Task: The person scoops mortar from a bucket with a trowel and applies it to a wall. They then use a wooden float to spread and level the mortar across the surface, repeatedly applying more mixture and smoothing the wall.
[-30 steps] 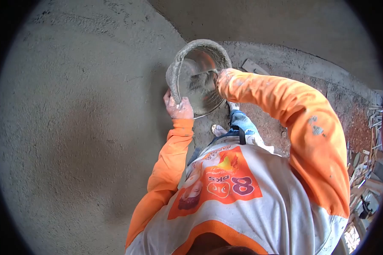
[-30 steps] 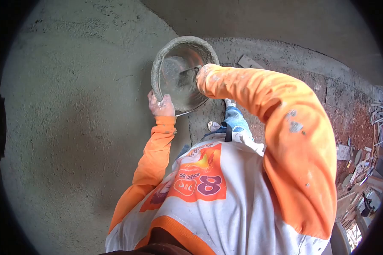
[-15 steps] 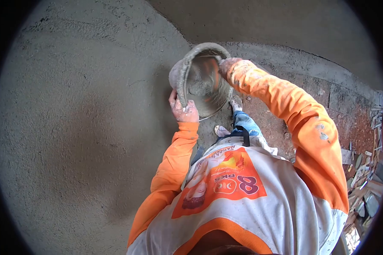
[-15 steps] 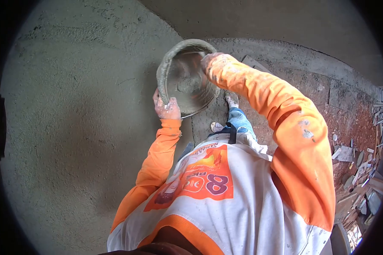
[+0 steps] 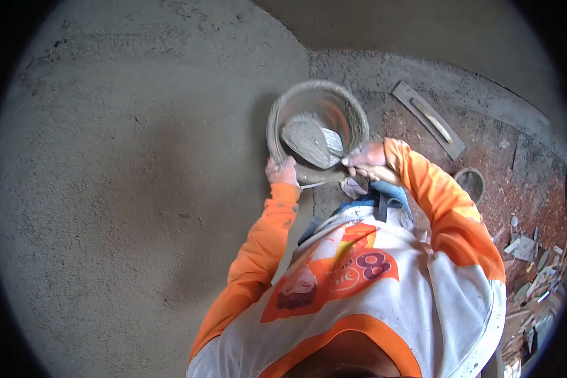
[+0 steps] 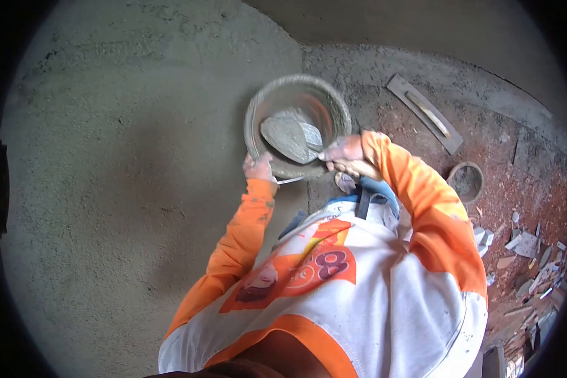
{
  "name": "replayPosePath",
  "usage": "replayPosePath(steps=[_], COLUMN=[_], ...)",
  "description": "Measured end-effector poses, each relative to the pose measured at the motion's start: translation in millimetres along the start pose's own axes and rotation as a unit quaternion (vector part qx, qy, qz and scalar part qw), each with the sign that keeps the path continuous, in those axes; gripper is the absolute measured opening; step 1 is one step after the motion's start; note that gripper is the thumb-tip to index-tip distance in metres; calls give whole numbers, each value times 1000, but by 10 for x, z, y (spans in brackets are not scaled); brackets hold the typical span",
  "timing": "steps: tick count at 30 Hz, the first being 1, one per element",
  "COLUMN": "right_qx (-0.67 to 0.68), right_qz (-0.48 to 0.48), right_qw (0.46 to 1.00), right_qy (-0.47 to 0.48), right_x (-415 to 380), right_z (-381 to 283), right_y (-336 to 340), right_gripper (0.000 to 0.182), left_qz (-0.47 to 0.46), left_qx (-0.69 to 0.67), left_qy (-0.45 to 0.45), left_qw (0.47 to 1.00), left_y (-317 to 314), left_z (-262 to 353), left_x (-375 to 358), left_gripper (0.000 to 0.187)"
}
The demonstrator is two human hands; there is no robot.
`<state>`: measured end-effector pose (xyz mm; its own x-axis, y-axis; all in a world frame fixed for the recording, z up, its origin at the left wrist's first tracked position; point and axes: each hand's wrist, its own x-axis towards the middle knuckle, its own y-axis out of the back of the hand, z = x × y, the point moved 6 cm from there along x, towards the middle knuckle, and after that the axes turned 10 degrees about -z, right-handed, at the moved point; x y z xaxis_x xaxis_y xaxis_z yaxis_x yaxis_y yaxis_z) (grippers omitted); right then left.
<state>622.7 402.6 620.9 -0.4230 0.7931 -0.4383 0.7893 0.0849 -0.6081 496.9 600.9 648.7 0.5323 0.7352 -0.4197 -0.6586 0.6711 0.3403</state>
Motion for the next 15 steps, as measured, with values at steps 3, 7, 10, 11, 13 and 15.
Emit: replayPosePath(steps=[3, 7, 10, 11, 13, 15], right_qx=[-7, 94, 107, 115, 53, -59], right_qz=[77, 124, 231, 279, 440, 648], right_qw=[997, 986, 943, 912, 818, 649], right_qy=[-11, 65, 215, 279, 366, 394], right_x=[29, 70, -324, -492, -786, -949], right_z=[-40, -196, -612, -754, -1017, -1160], right_y=[174, 566, 901, 995, 1228, 1529], right_gripper=[39, 38, 33, 29, 23, 25], left_qz=[29, 44, 74, 69, 66, 2], left_qx=[48, 65, 109, 93, 78, 96], left_qy=[92, 184, 245, 275, 303, 238], left_qw=[994, 980, 961, 954, 947, 967], left_y=[-8, 15, 83, 94, 171, 235], left_z=[-107, -807, -1170, -1238, -1481, -1886], left_x=[-65, 49, -47, -108, -206, -147], left_gripper=[35, 34, 37, 34, 31, 27])
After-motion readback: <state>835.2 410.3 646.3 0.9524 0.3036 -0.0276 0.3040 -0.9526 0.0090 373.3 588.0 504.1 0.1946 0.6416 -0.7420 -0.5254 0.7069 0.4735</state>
